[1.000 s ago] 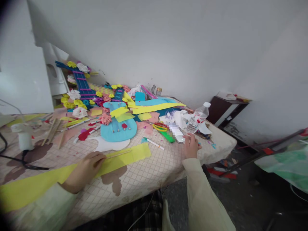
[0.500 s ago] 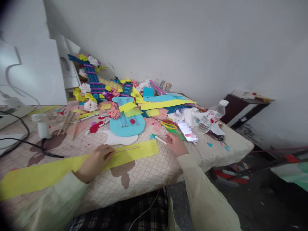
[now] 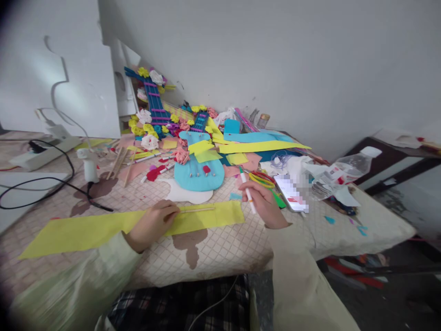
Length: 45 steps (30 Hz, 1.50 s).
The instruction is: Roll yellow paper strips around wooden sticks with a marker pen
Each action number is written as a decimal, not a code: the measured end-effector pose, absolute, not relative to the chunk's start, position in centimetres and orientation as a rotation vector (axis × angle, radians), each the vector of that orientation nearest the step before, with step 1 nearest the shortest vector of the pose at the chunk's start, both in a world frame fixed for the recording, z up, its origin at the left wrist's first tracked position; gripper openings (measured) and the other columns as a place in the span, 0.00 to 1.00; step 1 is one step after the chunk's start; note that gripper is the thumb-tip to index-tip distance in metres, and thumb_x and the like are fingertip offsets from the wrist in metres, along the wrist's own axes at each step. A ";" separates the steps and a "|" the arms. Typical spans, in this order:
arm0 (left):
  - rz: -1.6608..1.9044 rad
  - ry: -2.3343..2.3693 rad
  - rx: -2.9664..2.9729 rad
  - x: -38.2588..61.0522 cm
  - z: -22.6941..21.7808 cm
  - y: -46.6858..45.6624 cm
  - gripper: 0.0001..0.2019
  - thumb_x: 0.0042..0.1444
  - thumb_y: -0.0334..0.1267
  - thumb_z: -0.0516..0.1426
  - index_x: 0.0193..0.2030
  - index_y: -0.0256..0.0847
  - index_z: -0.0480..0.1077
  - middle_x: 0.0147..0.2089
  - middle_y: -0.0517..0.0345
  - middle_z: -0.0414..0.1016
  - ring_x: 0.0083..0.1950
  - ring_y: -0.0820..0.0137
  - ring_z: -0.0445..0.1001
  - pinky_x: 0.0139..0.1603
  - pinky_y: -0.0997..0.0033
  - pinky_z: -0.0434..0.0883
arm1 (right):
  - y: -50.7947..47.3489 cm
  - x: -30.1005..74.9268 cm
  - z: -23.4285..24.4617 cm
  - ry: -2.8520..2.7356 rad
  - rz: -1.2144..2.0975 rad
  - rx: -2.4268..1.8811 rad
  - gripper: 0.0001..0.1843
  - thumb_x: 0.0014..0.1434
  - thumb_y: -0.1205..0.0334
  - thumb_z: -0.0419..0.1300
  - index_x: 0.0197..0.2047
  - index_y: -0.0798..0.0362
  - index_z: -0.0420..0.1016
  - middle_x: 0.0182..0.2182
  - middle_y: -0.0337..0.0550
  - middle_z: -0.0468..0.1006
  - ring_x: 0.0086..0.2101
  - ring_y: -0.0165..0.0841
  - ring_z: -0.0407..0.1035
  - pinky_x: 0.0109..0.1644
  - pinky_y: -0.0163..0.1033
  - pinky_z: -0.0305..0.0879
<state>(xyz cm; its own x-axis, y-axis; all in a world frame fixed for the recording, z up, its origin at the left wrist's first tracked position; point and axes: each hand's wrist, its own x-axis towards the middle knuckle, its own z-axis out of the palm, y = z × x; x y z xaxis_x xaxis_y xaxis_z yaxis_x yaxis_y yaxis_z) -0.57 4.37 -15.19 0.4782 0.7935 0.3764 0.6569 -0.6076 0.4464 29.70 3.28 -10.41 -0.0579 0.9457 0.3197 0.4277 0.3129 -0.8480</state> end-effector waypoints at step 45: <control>0.860 1.170 2.507 -0.6 -15.1 4.4 0.09 0.55 0.28 0.50 0.32 0.36 0.72 0.35 0.53 0.71 0.38 0.68 0.68 0.41 0.64 0.70 | 2.1 18.7 -14.3 -1.281 1.335 -1.356 0.08 0.49 0.60 0.62 0.28 0.56 0.70 0.16 0.37 0.74 0.18 0.26 0.67 0.22 0.31 0.67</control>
